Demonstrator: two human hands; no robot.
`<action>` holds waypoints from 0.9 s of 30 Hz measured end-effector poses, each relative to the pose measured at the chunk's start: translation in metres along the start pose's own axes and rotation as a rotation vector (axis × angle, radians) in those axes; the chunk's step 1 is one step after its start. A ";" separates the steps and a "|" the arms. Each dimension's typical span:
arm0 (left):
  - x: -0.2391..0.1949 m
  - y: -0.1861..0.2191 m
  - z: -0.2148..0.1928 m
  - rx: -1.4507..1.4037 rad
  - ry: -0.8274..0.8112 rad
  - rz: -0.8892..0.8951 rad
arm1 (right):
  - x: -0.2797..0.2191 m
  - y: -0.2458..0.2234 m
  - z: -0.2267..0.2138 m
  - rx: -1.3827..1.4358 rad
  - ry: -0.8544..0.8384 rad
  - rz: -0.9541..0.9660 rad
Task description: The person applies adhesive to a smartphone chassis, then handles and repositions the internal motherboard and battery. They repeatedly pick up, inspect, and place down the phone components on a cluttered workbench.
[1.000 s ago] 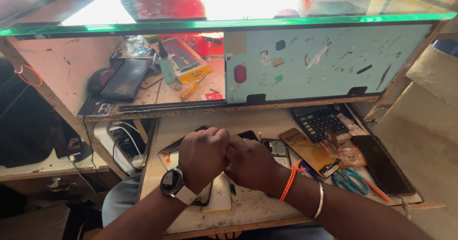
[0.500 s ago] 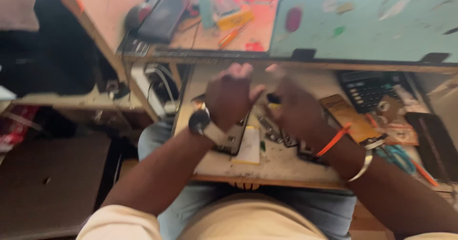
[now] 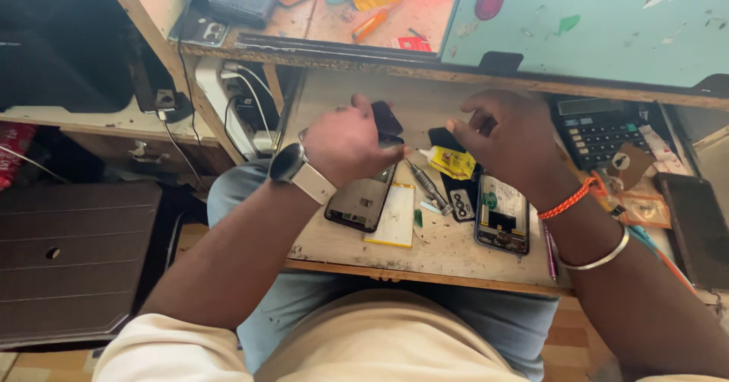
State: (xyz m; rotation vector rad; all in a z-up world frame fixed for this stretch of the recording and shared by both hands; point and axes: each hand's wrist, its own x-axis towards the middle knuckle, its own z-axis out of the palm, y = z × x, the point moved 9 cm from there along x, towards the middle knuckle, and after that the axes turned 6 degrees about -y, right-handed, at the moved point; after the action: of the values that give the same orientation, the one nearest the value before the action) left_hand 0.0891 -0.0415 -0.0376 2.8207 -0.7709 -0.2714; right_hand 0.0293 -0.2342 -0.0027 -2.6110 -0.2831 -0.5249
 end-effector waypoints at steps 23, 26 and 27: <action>0.036 -0.019 0.006 -0.437 0.049 0.049 | 0.000 0.000 -0.003 0.000 -0.038 0.052; 0.033 -0.015 0.001 -0.457 0.058 0.075 | -0.001 -0.002 -0.005 0.022 -0.009 0.007; 0.031 -0.014 -0.002 -0.545 0.087 0.097 | -0.001 0.002 -0.004 0.048 -0.011 0.026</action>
State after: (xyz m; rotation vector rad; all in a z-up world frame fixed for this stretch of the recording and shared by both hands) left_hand 0.1226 -0.0460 -0.0427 2.2618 -0.6867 -0.2895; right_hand 0.0278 -0.2377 -0.0004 -2.5684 -0.2623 -0.4888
